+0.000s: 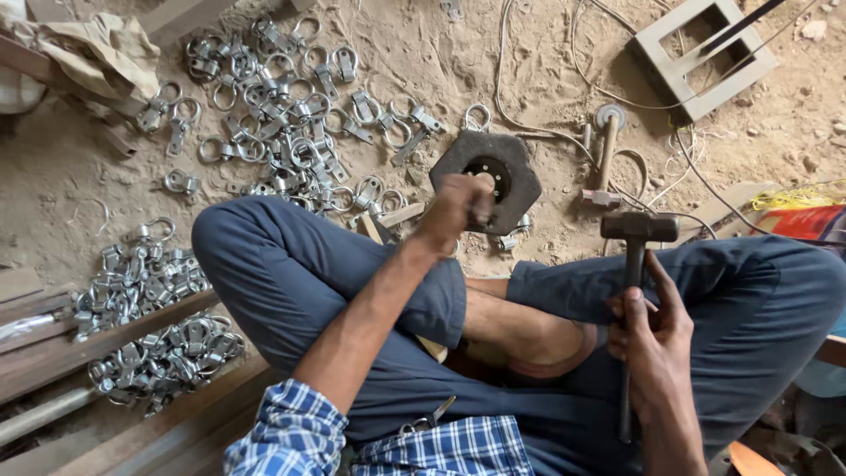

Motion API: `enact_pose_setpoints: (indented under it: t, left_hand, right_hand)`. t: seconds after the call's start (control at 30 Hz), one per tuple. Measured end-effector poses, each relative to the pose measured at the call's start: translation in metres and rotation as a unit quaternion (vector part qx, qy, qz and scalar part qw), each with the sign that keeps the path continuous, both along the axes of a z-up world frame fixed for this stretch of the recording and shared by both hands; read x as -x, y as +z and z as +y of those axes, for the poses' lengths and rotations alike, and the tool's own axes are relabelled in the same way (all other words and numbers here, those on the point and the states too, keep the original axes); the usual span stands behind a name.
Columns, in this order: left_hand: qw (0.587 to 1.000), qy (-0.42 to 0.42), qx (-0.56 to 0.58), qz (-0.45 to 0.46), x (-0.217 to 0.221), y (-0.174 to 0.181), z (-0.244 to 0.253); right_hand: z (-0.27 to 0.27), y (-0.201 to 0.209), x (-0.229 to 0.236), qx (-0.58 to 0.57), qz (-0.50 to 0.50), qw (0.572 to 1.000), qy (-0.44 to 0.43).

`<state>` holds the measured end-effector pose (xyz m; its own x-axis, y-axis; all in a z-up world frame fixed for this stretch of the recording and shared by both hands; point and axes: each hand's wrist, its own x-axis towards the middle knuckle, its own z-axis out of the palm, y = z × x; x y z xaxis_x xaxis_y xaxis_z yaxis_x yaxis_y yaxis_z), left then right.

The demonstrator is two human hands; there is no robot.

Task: The person sits cross-legged on the ground and repeatedly hammers small metal parts placed on a circular anvil. They use a hammer in their right hand to strike the metal pieces, occasionally adjusting their position with their left hand.

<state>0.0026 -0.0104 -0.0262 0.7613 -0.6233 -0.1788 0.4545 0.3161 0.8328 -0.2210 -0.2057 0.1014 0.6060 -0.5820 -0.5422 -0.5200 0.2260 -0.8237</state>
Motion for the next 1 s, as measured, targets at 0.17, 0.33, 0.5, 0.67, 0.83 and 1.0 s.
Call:
enact_pose_setpoints:
  t: [0.17,0.33,0.5,0.67,0.83,1.0]
  left_hand:
    - [0.983,0.075,0.136,0.094,-0.015,0.031,0.033]
    - [0.993,0.008,0.116,0.003,-0.008,0.055,0.031]
    - [0.996,0.019,0.073,0.04,-0.009,0.074,0.026]
    - [0.917,-0.229,-0.259,-0.201,0.023,0.156,0.048]
    - [0.768,-0.444,-0.417,-0.196,0.114,0.2,0.069]
    - [0.785,-0.376,-0.352,-0.344,0.149,0.175,0.1]
  right_hand:
    - [-0.002,-0.002,-0.007,-0.047,-0.032,0.998,0.005]
    - [-0.002,-0.004,-0.012,-0.041,-0.026,0.999,0.023]
    - [-0.003,-0.004,-0.008,-0.082,-0.036,0.996,0.004]
    - [-0.006,-0.001,-0.011,-0.086,-0.032,0.996,-0.005]
    - [-0.003,0.001,-0.017,-0.089,-0.015,0.996,0.01]
    - [-0.001,0.001,-0.017,-0.089,-0.012,0.996,0.013]
